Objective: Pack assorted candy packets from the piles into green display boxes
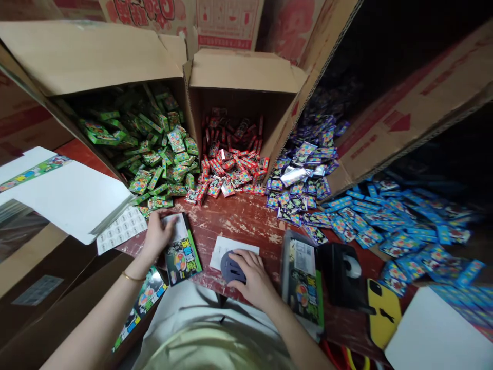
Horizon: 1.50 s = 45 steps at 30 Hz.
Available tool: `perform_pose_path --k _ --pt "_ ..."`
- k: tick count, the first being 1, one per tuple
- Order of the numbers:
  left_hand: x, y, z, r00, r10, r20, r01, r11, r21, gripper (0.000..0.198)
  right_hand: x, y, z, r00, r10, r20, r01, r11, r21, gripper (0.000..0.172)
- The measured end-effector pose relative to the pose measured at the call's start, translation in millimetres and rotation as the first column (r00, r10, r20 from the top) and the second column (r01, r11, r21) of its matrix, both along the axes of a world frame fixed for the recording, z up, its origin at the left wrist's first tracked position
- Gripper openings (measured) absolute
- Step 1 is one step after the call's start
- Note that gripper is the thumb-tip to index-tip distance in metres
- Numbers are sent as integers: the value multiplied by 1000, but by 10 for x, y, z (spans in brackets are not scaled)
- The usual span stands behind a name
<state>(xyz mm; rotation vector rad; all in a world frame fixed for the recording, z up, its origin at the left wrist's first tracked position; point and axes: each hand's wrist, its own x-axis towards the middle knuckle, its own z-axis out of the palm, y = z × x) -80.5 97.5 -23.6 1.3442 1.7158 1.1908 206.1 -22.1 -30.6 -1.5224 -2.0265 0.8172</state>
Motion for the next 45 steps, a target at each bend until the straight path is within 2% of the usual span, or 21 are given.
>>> perform_pose_path --k 1,3,4,6,7,9,11,12,15,18,20,22,26,30,32,34,35,37,39,42,45 --pt "56 -48 -39 999 -34 -40 35 999 23 42 -11 -27 -29 1000 -3 14 3 1000 13 54" --pt "254 -201 -114 961 -224 -160 237 969 69 35 -5 -60 -106 1000 -16 -6 16 998 53 53" --pt "376 -279 -146 894 -375 -244 404 912 78 30 20 -59 -150 999 -37 -37 40 996 79 52" --pt "612 -387 -192 676 -632 -379 693 720 36 28 126 -3 -236 982 -133 -132 152 977 148 49" --pt "709 -410 -203 584 -701 -409 770 638 7 29 200 54 -273 960 -208 -190 243 952 186 48" --pt "837 -399 -204 504 -753 -423 822 569 -32 32 366 210 -323 891 -357 -281 427 870 248 46" --pt "890 -347 -193 514 -754 -409 814 579 -44 33 512 377 -341 847 -458 -271 525 803 282 42" --pt "902 -317 -187 519 -754 -402 810 585 -52 33 564 447 -338 847 -485 -219 531 796 289 40" --pt "945 -240 -163 536 -761 -366 797 599 -77 32 613 557 -272 851 -525 -30 507 804 312 29" --pt "1010 -194 -54 549 -784 -289 796 596 -105 21 557 539 -112 889 -454 -56 445 831 332 20" --pt "1030 -174 103 556 -800 -226 800 589 -116 19 523 501 18 941 -298 -157 328 920 217 21" --pt "1008 -157 300 568 -803 -181 799 591 -110 25 517 467 130 939 -215 -269 229 973 24 23" --pt "901 -152 580 592 -793 -143 793 605 -74 35 545 435 245 828 -278 -486 182 955 -235 8" --pt "893 -229 568 640 -767 -41 765 642 -49 26 504 431 303 768 -302 -565 161 945 -286 15" --pt "926 -276 544 663 -744 83 748 658 -82 40 464 419 369 766 -290 -574 217 957 -194 27" --pt "949 -304 556 623 -757 196 782 606 -148 39 433 396 479 795 -237 -558 237 969 -75 41" --pt "950 -308 575 586 -778 227 810 559 -177 37 422 382 543 823 -196 -534 210 977 -35 39" --pt "938 -304 628 523 -805 281 853 489 -185 45 405 355 659 875 -124 -467 124 992 -30 19" --pt "923 -299 673 485 -806 340 872 471 -129 54 387 334 713 884 -146 -443 116 989 -95 14" --pt "935 -318 694 478 -765 431 864 499 -72 65 360 315 641 835 -286 -469 228 957 -178 21" --pt "976 -354 667 590 -682 432 790 598 -136 48 355 305 492 787 -337 -516 255 940 -225 21"
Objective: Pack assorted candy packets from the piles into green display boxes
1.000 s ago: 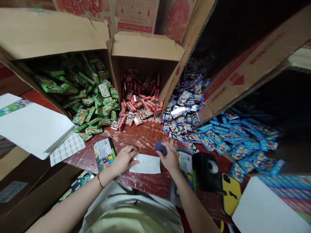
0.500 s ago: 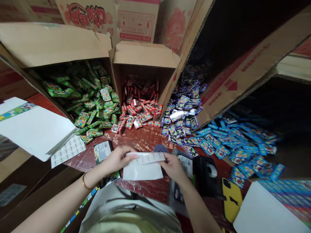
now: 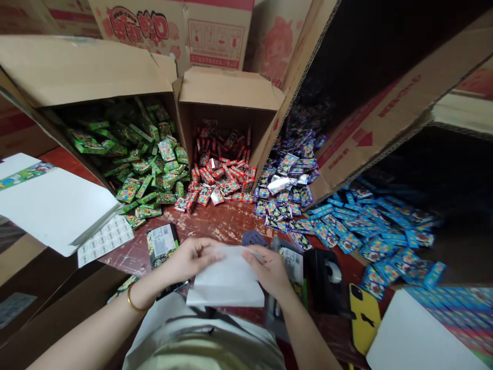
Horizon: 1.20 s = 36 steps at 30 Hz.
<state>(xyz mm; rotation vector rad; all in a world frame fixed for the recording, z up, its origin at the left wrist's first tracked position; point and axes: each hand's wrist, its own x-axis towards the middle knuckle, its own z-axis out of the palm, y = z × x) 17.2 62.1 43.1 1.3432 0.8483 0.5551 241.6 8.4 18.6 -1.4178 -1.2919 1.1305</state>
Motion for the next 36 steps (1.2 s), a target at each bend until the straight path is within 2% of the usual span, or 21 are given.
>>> perform_pose_path --k 2,4,6,8,11,14,17,19,22,25,31,36 --pt "15 -13 -27 996 92 17 -90 993 -80 47 17 -4 -57 999 17 -49 -15 999 35 18" --pt "15 -17 -54 985 156 76 -135 963 -231 59 40 -7 -56 996 65 -63 -56 990 126 16" --pt "14 -18 -72 979 172 106 -126 930 -346 68 56 -8 -11 991 127 -38 -116 968 223 16" --pt "22 -22 -75 987 148 68 -114 926 -359 61 64 -13 43 985 170 10 -166 944 286 17" --pt "45 -36 -55 991 120 -58 -130 964 -231 43 78 -30 102 973 228 45 -230 921 314 20" --pt "47 -51 -32 983 119 -140 -125 991 -41 30 106 -55 134 961 265 -79 -240 943 231 27" --pt "32 -72 -21 968 109 -227 -66 980 187 25 100 -69 137 961 157 -226 -144 987 70 45" --pt "28 -87 -9 957 99 -273 -18 958 287 24 68 -67 107 977 87 -193 -96 995 -40 44" --pt "32 -96 23 949 88 -301 7 953 303 23 22 -52 38 999 10 -37 -14 994 -105 23" --pt "32 -90 39 934 82 -348 23 958 287 25 11 -40 9 993 -38 109 44 998 -47 13" --pt "13 -104 -11 913 159 -375 0 921 388 44 -21 -31 92 944 -74 321 39 993 114 24" --pt "-19 -104 28 915 232 -330 -66 893 445 48 -38 -37 98 936 -142 322 97 983 153 32"
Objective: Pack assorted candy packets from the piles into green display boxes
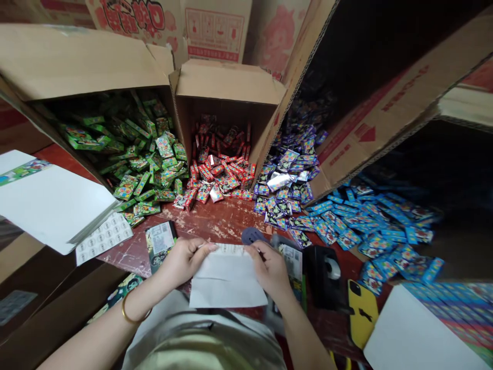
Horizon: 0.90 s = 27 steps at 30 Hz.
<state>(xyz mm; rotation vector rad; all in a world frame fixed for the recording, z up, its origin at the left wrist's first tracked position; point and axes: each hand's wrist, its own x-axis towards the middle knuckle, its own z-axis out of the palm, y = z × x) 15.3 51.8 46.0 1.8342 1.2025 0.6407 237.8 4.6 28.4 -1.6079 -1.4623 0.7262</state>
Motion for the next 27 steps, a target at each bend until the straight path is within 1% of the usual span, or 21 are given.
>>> perform_pose_path --k 2,5,7,10,12,15,18,20,22,25,27 --pt "-16 11 24 999 12 48 -9 998 -61 43 7 4 -11 994 22 -111 -23 1000 -11 29" --pt "-23 22 40 987 55 152 -24 980 -198 35 14 21 -7 943 79 -325 -86 996 -10 23" --pt "-12 20 39 974 96 207 -42 968 -249 35 12 32 9 925 66 -375 -70 998 2 21" --pt "13 5 29 957 153 246 -86 961 -263 37 0 34 25 944 9 -331 -5 1000 14 21" --pt "21 -6 24 958 177 227 -124 965 -231 38 -10 28 17 959 -28 -283 32 999 8 24" --pt "12 -18 29 968 183 173 -163 979 -124 42 -28 18 -7 978 -63 -196 65 998 1 33" --pt "-15 -20 39 979 163 120 -163 987 -12 46 -50 19 -27 990 -71 -118 77 996 50 39" --pt "-39 -12 30 986 139 89 -143 989 29 48 -58 30 -55 993 -93 -69 99 991 92 43" --pt "-67 7 -12 993 99 68 -101 994 27 50 -52 49 -115 992 -119 -26 122 986 114 48" --pt "-108 64 -158 998 -17 54 20 998 -52 49 0 62 -261 995 -104 -2 104 989 104 51" --pt "-128 116 -296 993 -105 54 111 986 -124 47 57 20 -345 998 -69 -4 69 996 59 48"
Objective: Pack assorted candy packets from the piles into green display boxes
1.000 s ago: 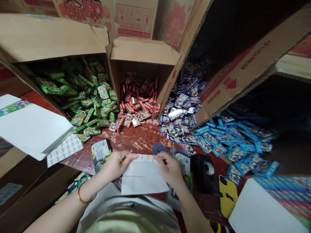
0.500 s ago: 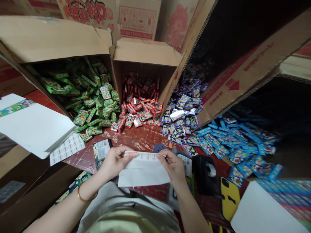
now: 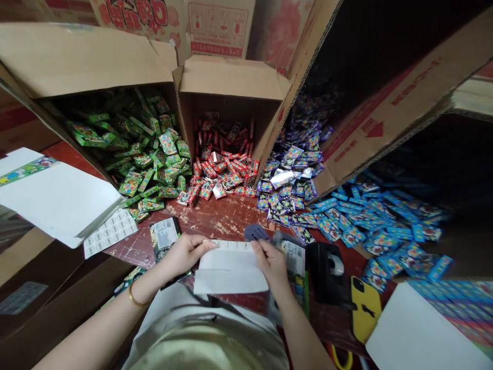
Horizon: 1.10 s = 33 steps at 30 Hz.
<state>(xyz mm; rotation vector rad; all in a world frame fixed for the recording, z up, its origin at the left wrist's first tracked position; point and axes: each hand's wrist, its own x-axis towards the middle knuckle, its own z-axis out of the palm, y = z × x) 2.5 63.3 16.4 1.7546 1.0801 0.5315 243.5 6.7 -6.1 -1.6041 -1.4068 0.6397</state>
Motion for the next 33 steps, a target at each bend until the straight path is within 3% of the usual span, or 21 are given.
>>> perform_pose_path --k 2,4,7,10,12,16,19,22,25,33 --pt "-8 49 -136 998 -55 -4 55 997 -59 49 55 -102 -19 1000 -7 -4 7 1000 -23 39" --pt "0 85 -231 997 -72 -6 71 993 -99 51 82 -245 46 1000 -13 22 12 999 38 31" --pt "47 111 -264 997 -74 11 74 987 -140 52 37 -437 205 966 186 179 -212 968 137 27" --pt "111 116 -230 996 -83 45 90 980 -179 51 -61 -493 235 869 370 330 -415 906 78 15" --pt "142 116 -227 993 -98 66 109 972 -210 50 -100 -461 151 868 338 363 -378 925 43 18" --pt "164 114 -298 988 -119 100 141 954 -266 46 -94 -381 -60 894 137 427 -168 985 36 21" --pt "167 109 -346 986 -119 116 149 944 -296 42 -61 -342 -120 930 20 367 -53 995 79 14" --pt "182 115 -350 980 -141 140 180 928 -328 40 -17 -279 -110 989 118 90 -118 993 -9 10" --pt "207 134 -318 973 -163 166 214 909 -358 42 28 -199 -76 971 176 -159 -191 978 -87 14" --pt "274 151 -105 973 -140 186 205 892 -403 61 -1 -86 91 989 116 -96 -121 991 -52 17"
